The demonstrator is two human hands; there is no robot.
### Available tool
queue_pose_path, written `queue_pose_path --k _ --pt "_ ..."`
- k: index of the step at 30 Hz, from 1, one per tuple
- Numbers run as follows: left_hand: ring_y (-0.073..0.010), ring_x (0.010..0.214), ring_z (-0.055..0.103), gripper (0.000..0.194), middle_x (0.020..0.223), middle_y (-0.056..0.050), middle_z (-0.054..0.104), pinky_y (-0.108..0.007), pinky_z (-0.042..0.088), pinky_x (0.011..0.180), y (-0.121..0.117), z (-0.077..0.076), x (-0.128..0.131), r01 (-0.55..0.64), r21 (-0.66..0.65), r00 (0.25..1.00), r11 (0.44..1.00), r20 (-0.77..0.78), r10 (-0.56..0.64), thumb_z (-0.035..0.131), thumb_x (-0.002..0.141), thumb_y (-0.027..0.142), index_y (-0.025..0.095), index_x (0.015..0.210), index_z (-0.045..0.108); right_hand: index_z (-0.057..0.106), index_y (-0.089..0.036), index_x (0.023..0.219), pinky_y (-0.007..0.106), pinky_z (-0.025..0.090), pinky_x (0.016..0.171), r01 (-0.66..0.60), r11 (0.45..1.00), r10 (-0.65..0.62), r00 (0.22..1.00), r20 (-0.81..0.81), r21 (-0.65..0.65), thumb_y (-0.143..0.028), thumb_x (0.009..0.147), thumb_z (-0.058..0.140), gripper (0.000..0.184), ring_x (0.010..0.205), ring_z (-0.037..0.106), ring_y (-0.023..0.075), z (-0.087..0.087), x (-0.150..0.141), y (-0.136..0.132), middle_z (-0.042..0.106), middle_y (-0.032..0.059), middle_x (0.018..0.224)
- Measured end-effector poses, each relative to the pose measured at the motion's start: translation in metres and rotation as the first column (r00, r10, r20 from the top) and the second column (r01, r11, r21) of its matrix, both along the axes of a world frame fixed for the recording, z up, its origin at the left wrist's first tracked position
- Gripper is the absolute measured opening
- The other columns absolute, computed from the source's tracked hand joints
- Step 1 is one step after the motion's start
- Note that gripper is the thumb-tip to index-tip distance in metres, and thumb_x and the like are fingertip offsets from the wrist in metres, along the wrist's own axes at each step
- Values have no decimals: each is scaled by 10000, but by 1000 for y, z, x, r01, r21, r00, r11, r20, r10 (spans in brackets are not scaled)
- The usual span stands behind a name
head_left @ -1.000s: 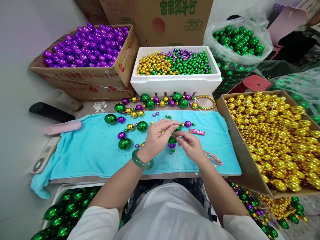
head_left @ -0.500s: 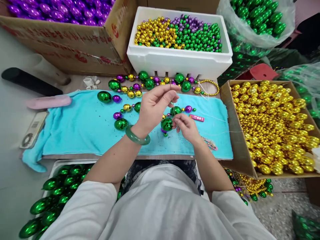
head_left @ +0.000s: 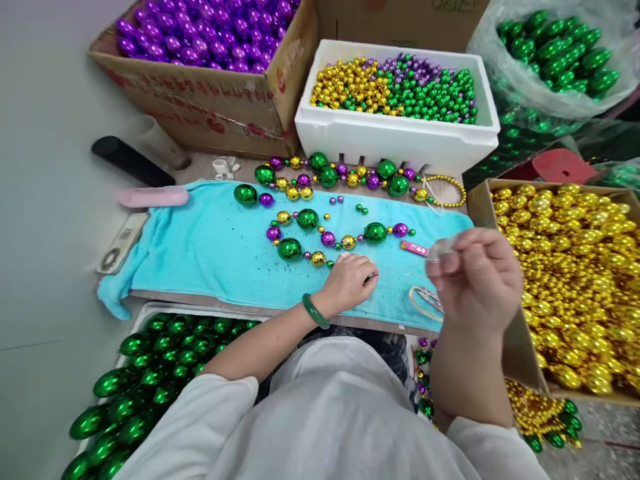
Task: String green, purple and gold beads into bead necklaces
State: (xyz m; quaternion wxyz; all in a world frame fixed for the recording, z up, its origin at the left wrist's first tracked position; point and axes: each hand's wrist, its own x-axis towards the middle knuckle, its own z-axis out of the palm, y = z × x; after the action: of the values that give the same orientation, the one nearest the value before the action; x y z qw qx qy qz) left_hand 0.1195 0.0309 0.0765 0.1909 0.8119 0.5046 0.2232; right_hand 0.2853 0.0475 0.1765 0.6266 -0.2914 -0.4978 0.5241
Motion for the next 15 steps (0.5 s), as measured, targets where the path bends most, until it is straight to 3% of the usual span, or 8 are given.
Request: queue_pose_path --k 5,9,15 --pt "-231 943 571 167 918 -64 664 -391 414 848 -7 8 -27 -130 56 953 990 -267 140 531 906 262 185 850 668 673 -201 789 231 380 398 201 978 -202 979 14 55 -271 822 711 86 462 454 92 6 30 4 504 -30 571" --pt "-281 944 572 168 931 -106 651 -434 414 822 -9 21 -51 -189 20 852 982 -493 174 541 880 263 161 879 674 665 -190 754 224 341 380 279 960 -280 960 -29 -25 -289 782 744 130 461 440 94 -4 49 8 479 -31 554" --pt "-340 945 587 265 999 -179 654 -458 407 783 -3 21 -79 -321 -84 752 943 -627 200 480 870 246 104 983 673 634 -201 717 205 305 353 428 891 -441 896 -59 -153 -275 801 680 121 460 465 108 -21 67 21 462 -25 543"
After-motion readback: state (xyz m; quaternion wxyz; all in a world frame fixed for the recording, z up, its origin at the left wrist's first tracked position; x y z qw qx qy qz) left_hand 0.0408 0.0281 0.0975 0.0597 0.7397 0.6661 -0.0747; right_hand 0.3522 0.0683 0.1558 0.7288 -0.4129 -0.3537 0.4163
